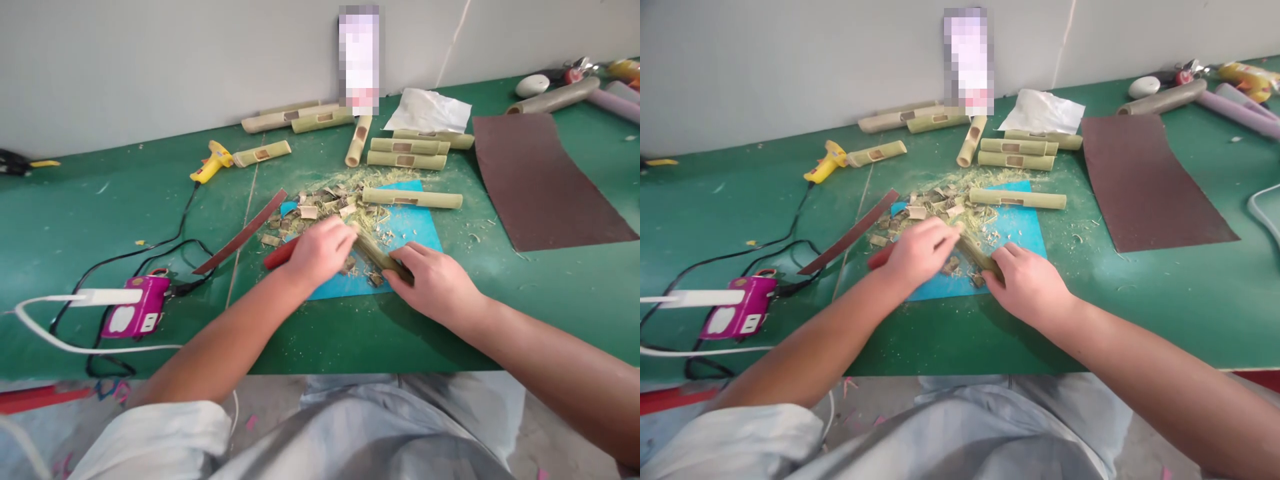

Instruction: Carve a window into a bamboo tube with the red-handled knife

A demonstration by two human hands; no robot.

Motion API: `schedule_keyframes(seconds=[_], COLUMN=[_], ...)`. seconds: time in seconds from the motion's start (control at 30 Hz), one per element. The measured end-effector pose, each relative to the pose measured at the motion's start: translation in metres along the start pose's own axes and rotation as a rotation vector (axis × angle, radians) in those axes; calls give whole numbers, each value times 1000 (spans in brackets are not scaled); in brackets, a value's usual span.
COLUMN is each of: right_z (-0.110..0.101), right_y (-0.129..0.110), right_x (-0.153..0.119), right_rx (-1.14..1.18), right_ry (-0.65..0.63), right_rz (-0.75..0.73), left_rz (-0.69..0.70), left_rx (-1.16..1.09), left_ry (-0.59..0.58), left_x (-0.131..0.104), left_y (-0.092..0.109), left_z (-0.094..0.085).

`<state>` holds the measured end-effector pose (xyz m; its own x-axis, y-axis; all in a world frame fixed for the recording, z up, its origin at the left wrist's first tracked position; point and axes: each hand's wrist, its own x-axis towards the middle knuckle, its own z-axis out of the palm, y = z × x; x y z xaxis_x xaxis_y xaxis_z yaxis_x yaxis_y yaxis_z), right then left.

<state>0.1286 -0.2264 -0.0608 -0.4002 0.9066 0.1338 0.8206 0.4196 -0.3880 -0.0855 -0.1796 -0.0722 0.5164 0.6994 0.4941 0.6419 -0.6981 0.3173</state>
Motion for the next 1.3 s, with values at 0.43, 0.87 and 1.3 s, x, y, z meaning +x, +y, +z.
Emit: schedule_keyframes(seconds=[0.43,0.87,1.3], right_z=[0,-2,-3], right_y=[0,1,1], right_x=[0,0,1], right_rx=[1,20,8], right_ry=[12,-32,-46], right_rz=[11,45,67], left_rz=[9,-103,-315], left_rx=[15,88,-313], left_ry=[11,0,174], left_x=[0,11,12], left_y=[2,-16,-1], left_z=[0,-8,-11])
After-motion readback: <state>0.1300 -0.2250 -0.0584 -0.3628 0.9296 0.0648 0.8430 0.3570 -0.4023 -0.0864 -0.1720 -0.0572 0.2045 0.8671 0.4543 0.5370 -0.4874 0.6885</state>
